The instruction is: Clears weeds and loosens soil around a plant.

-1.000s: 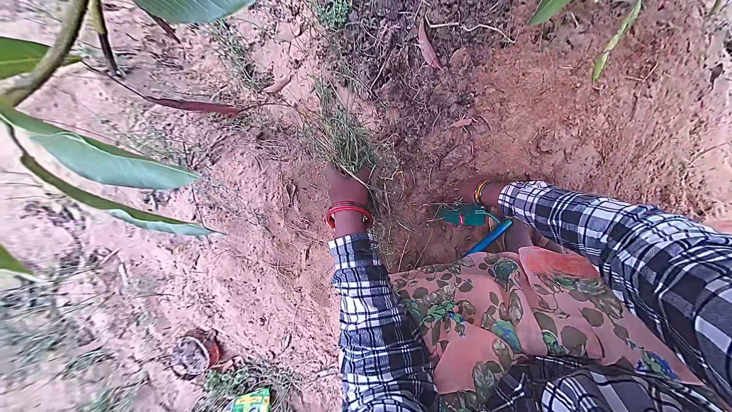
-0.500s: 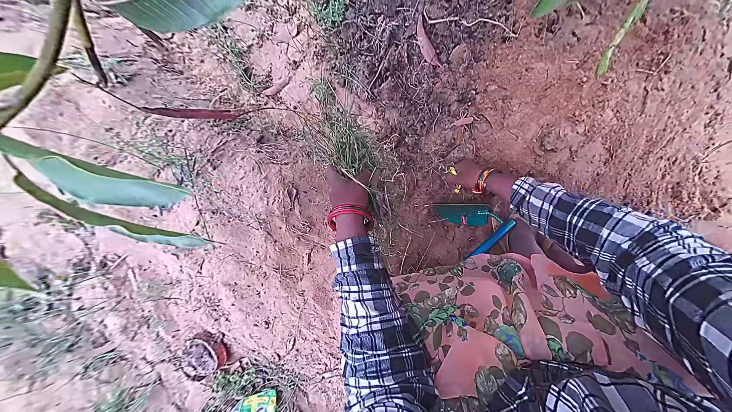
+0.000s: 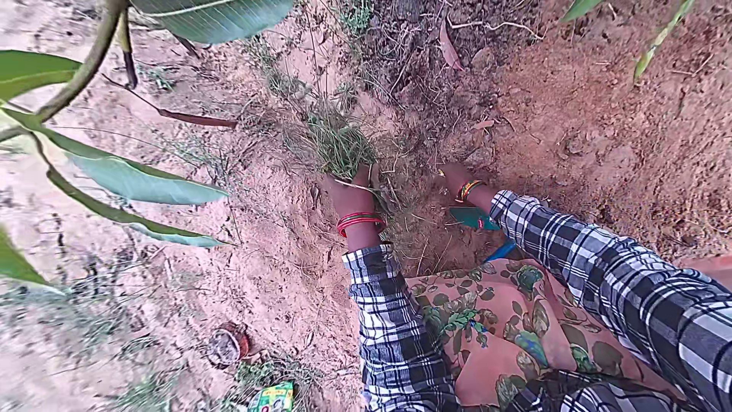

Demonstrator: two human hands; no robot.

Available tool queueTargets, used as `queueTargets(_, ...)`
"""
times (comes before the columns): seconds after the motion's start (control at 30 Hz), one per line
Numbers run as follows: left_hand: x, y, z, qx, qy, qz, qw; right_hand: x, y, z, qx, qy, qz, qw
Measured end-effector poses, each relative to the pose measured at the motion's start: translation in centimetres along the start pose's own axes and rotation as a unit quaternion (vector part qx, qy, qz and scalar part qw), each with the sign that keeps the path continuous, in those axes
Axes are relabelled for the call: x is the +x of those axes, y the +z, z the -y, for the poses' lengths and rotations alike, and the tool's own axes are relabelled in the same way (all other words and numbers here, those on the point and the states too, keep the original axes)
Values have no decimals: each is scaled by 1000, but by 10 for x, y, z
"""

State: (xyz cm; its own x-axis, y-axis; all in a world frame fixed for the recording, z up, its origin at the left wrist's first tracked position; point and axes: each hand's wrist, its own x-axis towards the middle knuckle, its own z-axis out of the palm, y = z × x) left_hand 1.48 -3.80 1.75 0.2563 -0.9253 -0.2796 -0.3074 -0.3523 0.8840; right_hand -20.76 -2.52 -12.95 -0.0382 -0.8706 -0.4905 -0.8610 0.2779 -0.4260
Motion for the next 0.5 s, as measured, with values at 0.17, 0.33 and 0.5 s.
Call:
queueTargets(0.17, -10, -10, -3, -25, -8, 7, 1000, 22, -8, 21, -34, 51, 63, 996)
queueTargets(0.33, -7, -16, 3, -43, -14, 5, 999, 44, 20, 9, -32, 47, 56, 997)
queueTargets(0.5, -7, -15, 4, -27, -21, 6, 999, 41, 18, 6, 5, 77, 44, 996)
